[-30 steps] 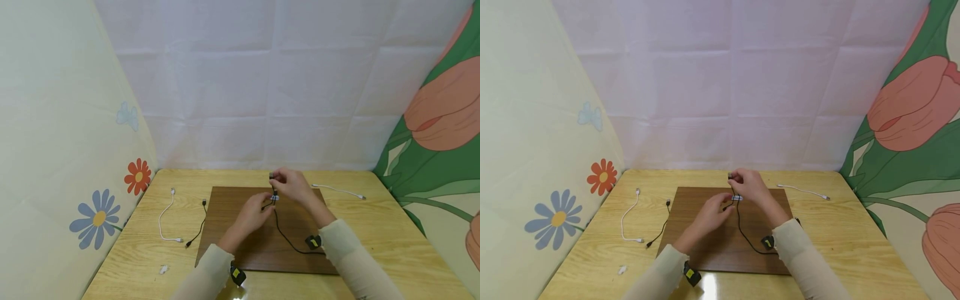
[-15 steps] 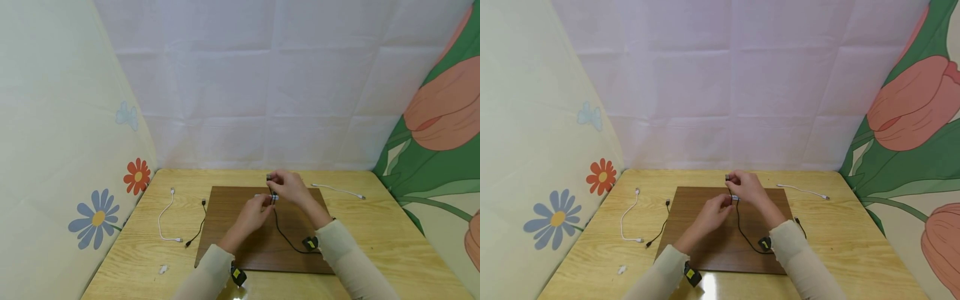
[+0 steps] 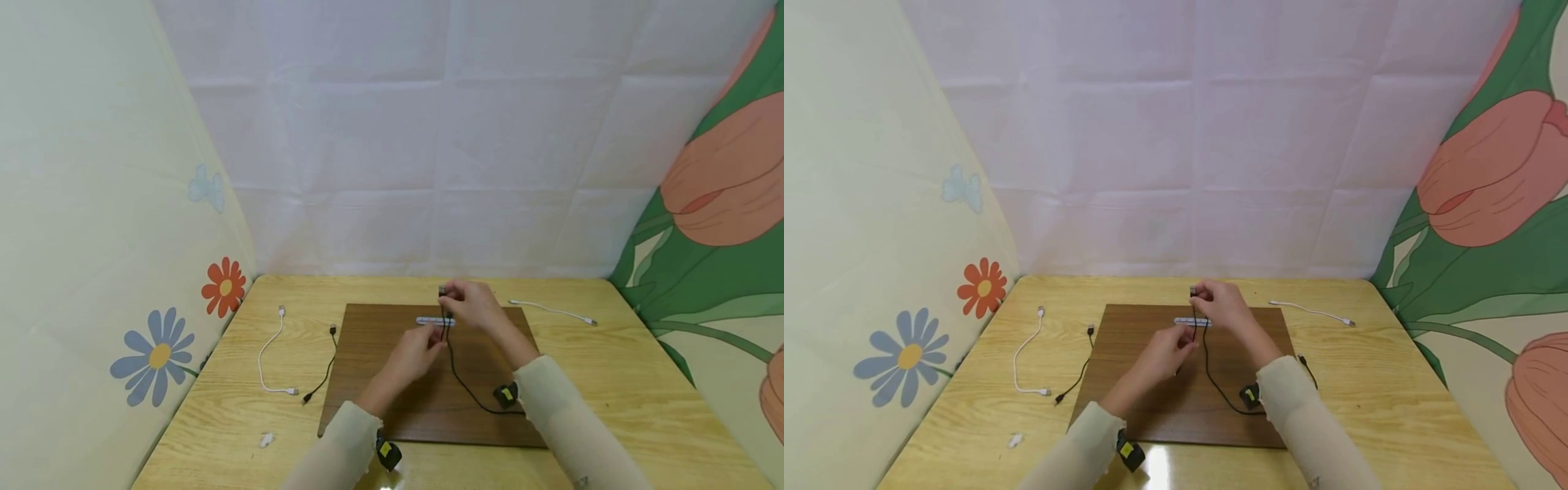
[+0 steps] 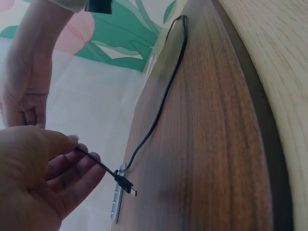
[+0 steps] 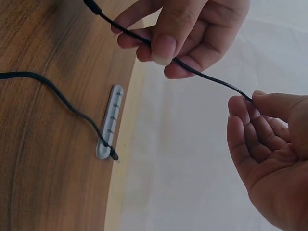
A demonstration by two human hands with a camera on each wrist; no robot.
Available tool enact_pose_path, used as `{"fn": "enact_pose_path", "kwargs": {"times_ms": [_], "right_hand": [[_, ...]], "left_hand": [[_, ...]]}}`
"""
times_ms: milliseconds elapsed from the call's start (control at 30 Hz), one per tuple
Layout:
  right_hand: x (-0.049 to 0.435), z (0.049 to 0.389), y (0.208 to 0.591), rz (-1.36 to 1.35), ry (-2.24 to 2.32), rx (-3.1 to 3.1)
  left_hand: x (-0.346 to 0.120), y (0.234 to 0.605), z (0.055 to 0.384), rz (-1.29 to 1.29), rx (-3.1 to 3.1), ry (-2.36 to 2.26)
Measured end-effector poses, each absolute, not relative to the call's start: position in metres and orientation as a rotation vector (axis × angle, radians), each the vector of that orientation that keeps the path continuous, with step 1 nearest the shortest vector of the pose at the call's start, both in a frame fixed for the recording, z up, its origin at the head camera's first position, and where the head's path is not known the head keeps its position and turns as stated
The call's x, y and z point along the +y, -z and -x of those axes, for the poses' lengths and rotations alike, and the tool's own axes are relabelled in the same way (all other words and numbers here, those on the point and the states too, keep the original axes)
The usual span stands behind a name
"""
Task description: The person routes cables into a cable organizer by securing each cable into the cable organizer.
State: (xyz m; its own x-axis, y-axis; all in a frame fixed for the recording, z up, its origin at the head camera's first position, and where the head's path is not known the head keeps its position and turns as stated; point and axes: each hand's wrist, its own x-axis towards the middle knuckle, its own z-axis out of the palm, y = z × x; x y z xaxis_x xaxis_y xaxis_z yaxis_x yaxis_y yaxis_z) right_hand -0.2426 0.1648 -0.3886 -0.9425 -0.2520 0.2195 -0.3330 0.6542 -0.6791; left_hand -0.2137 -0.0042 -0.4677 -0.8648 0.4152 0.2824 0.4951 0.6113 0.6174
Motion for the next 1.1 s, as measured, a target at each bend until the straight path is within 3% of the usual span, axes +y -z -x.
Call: {"fn": "enact_pose_path", "kwargs": {"times_ms": [1100], "right_hand": [[0.170,0.283,0.431,-0.308,-1.241,-2.953]], "left_hand": [[0.002,0.471,0.212,0.605,-3.057,1.030]]}}
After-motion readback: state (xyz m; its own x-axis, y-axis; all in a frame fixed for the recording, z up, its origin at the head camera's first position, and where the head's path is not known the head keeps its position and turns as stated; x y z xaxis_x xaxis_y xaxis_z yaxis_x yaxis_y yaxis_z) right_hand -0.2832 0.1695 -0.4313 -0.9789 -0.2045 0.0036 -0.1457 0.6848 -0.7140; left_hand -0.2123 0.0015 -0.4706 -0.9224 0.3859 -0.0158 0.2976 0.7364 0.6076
